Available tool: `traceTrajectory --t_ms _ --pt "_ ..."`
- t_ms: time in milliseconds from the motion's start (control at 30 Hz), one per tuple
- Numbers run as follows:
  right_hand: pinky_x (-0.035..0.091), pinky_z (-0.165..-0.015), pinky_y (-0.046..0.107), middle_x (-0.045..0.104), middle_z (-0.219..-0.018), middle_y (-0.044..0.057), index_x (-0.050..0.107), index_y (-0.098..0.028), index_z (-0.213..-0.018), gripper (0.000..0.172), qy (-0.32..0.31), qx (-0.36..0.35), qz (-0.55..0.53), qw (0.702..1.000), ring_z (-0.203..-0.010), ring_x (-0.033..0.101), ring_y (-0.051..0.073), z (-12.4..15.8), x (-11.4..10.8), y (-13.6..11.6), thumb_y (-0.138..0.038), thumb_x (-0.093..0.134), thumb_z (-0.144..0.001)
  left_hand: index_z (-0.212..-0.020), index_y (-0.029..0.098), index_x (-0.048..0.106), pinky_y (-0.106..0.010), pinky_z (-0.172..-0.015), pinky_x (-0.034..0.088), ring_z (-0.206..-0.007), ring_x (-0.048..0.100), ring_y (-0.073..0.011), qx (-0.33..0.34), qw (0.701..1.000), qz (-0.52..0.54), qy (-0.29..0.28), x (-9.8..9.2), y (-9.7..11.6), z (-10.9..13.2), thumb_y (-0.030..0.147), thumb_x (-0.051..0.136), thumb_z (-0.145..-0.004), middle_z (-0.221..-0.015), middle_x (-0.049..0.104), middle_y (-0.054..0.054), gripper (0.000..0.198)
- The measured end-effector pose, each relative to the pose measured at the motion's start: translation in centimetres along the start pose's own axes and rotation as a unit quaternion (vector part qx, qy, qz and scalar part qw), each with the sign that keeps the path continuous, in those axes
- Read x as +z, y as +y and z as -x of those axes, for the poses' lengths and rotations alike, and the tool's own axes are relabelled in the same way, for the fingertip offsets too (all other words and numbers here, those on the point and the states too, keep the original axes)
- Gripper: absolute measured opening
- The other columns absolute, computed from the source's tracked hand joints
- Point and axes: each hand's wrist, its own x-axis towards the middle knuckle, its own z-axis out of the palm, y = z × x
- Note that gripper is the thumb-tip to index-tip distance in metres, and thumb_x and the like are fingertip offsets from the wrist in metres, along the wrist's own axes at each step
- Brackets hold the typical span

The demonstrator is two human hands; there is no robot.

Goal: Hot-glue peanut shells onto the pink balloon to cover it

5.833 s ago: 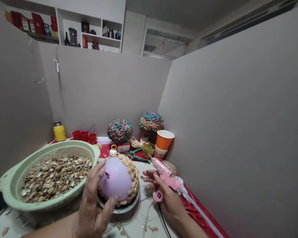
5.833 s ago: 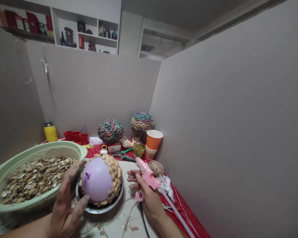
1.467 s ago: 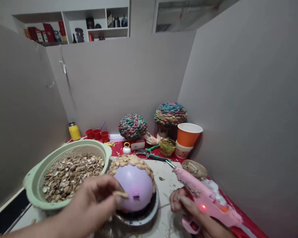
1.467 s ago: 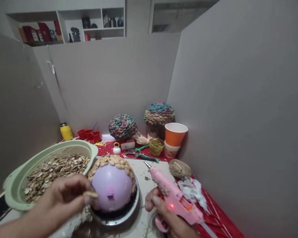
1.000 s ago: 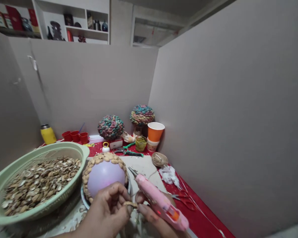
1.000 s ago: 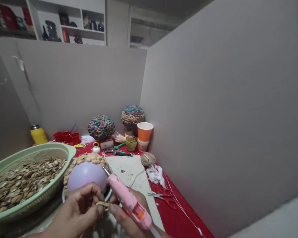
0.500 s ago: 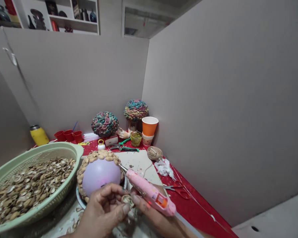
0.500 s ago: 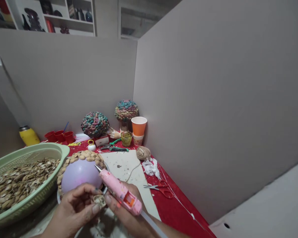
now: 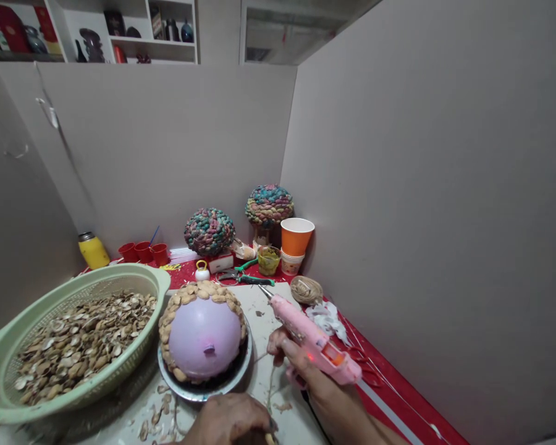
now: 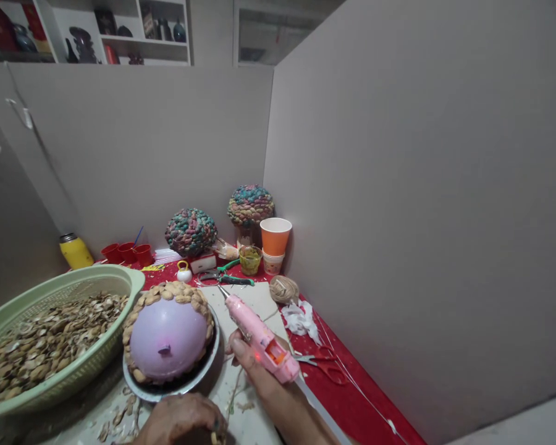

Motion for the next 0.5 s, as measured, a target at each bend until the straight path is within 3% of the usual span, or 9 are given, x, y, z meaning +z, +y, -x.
traceTrajectory --t_ms 100,233,367,500 --pt "0.045 -0.063 0.028 0.059 -0.081 0.004 0.067 -0.019 -0.090 0.054 0.018 0.005 0.018 1.000 -0.069 0.051 0.018 -0.1 0.2 0.1 -0.071 0.057 -0.080 -0.093 0.013 0.069 -0.026 -0.072 0.056 -0.075 0.075 -0.0263 0.050 0.998 -0.038 -0.027 -0.2 -0.3 -0.7 0.017 0.058 -0.088 -0.079 0.077 -0.020 0.014" --pt "0.043 -0.060 0.028 0.057 -0.074 0.001 0.065 -0.020 -0.085 0.054 0.057 0.022 0.019 0.998 -0.064 0.048 0.016 -0.2 0.5 0.1 -0.072 0.060 -0.076 -0.102 0.014 0.065 -0.029 -0.069 0.057 -0.073 0.073 -0.0258 0.076 0.996 -0.048 0.017 -0.5 -0.3 -1.0 0.010 0.057 -0.083 -0.077 0.076 -0.019 0.021" --pt "0.044 -0.060 0.029 0.058 -0.072 0.002 0.065 -0.019 -0.083 0.052 0.057 0.017 0.001 0.998 -0.063 0.049 0.017 -0.1 0.6 -0.4 -0.071 0.062 -0.075 -0.106 0.018 0.065 -0.029 -0.071 0.056 -0.077 0.071 -0.0222 0.020 0.992 -0.024 0.123 -1.0 0.0 -1.0 0.004 0.061 -0.078 -0.083 0.075 -0.014 0.031" --pt "0.044 -0.059 0.028 0.058 -0.070 0.001 0.067 -0.020 -0.082 0.049 0.066 0.012 -0.013 0.998 -0.062 0.049 0.017 0.1 0.4 -0.8 -0.068 0.064 -0.076 -0.096 0.020 0.071 -0.027 -0.070 0.056 -0.075 0.069 -0.0190 -0.115 0.972 0.073 0.189 -1.6 1.0 -1.1 0.011 0.068 -0.078 -0.082 0.074 -0.008 0.020"
